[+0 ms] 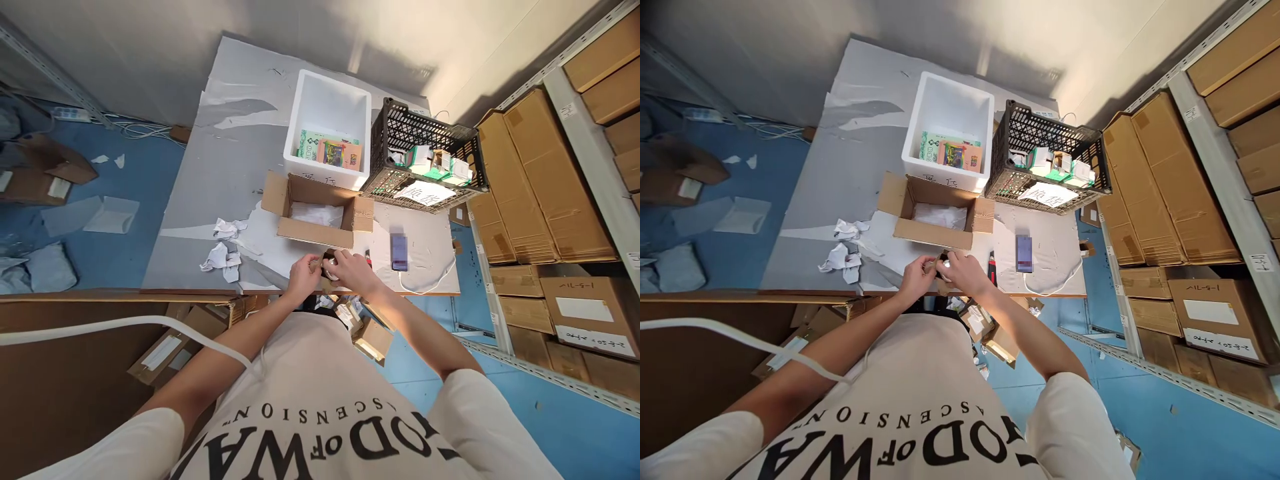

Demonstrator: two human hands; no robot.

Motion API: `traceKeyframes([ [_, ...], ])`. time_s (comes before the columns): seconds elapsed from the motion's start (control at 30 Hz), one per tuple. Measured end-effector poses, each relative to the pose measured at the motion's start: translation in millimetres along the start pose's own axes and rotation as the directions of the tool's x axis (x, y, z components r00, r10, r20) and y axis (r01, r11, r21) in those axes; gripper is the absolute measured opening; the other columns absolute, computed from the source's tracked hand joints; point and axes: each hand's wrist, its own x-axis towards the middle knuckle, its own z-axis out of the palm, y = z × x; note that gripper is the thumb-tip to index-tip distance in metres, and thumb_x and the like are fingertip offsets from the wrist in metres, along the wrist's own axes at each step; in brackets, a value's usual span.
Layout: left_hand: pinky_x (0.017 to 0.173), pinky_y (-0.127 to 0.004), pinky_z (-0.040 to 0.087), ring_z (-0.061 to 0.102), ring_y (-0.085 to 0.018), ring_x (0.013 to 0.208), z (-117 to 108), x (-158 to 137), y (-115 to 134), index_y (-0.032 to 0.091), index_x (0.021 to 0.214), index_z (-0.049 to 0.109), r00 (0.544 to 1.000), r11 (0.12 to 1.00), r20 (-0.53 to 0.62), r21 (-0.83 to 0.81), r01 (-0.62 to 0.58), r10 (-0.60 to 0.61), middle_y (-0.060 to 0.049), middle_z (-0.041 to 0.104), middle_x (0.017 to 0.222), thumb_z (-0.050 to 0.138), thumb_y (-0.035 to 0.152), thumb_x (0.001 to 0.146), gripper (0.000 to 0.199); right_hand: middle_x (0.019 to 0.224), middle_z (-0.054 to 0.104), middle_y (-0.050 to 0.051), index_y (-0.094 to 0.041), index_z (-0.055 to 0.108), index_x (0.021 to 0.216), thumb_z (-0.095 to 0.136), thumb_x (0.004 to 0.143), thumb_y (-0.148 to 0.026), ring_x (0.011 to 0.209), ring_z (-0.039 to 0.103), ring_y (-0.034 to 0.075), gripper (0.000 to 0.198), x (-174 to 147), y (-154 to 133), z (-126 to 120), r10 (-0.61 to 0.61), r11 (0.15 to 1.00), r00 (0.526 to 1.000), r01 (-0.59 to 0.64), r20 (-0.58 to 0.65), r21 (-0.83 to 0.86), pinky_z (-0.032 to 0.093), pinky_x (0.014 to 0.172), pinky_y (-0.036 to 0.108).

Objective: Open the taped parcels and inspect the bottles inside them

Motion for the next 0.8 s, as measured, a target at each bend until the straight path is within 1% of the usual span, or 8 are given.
traceKeyframes([
  [0.07,0.059,-0.027,0.045,0.055,-0.013,0.053,1,-2,-2,0.016,0.102,0.065,1.000,0.999,-0.007,-0.038,0.005,-0.005,-0.004,0.069,0.078,0.057,0.022,0.078,0.026,0.112,0.054,0.014,-0.025,0.044,0.129,0.065,0.083,-0.045,0.095,0.054,0.026,0.054,4,-1,8,-0.030,1.000,0.999,0.030,0.042,-0.001,0.044,0.062,0.027],
  [0.2,0.056,-0.025,0.044,0.054,-0.012,0.051,5,-5,-9,0.016,0.101,0.065,0.999,0.995,-0.046,-0.100,-0.004,0.000,-0.002,0.067,0.072,0.057,0.025,0.078,0.027,0.111,0.053,0.013,-0.025,0.044,0.129,0.061,0.085,-0.048,0.091,0.056,0.024,0.053,5,2,17,-0.035,0.999,0.995,0.032,0.095,0.035,0.044,0.057,0.026],
  [0.33,0.051,-0.024,0.042,0.050,-0.011,0.046,9,-4,-17,0.017,0.101,0.066,0.998,0.989,-0.062,-0.149,0.007,-0.016,0.000,0.064,0.066,0.057,0.029,0.078,0.028,0.117,0.051,0.013,-0.028,0.041,0.132,0.055,0.089,-0.046,0.095,0.054,0.024,0.049,1,4,20,-0.021,0.997,0.996,0.015,0.087,0.074,0.045,0.058,0.025],
  [0.47,0.051,-0.023,0.042,0.050,-0.010,0.048,10,-3,-23,0.017,0.101,0.066,0.998,0.983,-0.066,-0.183,0.002,-0.014,-0.001,0.065,0.070,0.058,0.031,0.077,0.029,0.121,0.050,0.013,-0.030,0.039,0.135,0.049,0.093,-0.043,0.100,0.052,0.025,0.046,-2,1,25,-0.025,0.993,0.998,0.019,0.051,0.115,0.046,0.059,0.025],
  [0.6,0.053,-0.023,0.045,0.053,-0.011,0.051,10,0,-28,0.017,0.100,0.067,0.998,0.977,-0.063,-0.211,-0.002,-0.012,-0.001,0.065,0.071,0.060,0.032,0.076,0.029,0.132,0.045,0.015,-0.028,0.038,0.139,0.044,0.094,-0.042,0.104,0.051,0.026,0.048,-3,2,34,-0.014,0.990,0.999,0.020,-0.042,0.139,0.048,0.064,0.029],
  [0.7,0.054,-0.024,0.047,0.055,-0.011,0.054,12,2,-31,0.017,0.100,0.067,0.998,0.972,-0.058,-0.235,0.000,-0.014,-0.002,0.066,0.074,0.061,0.032,0.075,0.029,0.133,0.045,0.015,-0.026,0.043,0.137,0.046,0.094,-0.041,0.105,0.051,0.027,0.046,-9,4,46,0.005,0.977,0.987,0.030,-0.164,0.211,0.050,0.075,0.036],
  [0.77,0.056,-0.024,0.049,0.058,-0.012,0.061,13,2,-31,0.017,0.100,0.066,0.998,0.964,-0.059,-0.267,0.004,-0.020,-0.004,0.067,0.079,0.062,0.032,0.075,0.030,0.131,0.047,0.015,-0.023,0.047,0.135,0.047,0.093,-0.041,0.111,0.049,0.028,0.045,-17,1,58,0.103,0.945,0.946,0.003,-0.307,0.327,0.048,0.086,0.040],
  [0.8,0.059,-0.024,0.051,0.060,-0.013,0.066,13,2,-31,0.016,0.100,0.066,0.998,0.958,-0.063,-0.286,0.005,-0.024,-0.005,0.067,0.081,0.063,0.031,0.075,0.030,0.129,0.048,0.016,-0.021,0.047,0.133,0.048,0.093,-0.041,0.114,0.048,0.028,0.045,-22,-3,65,0.209,0.910,0.902,-0.037,-0.379,0.413,0.046,0.090,0.042],
])
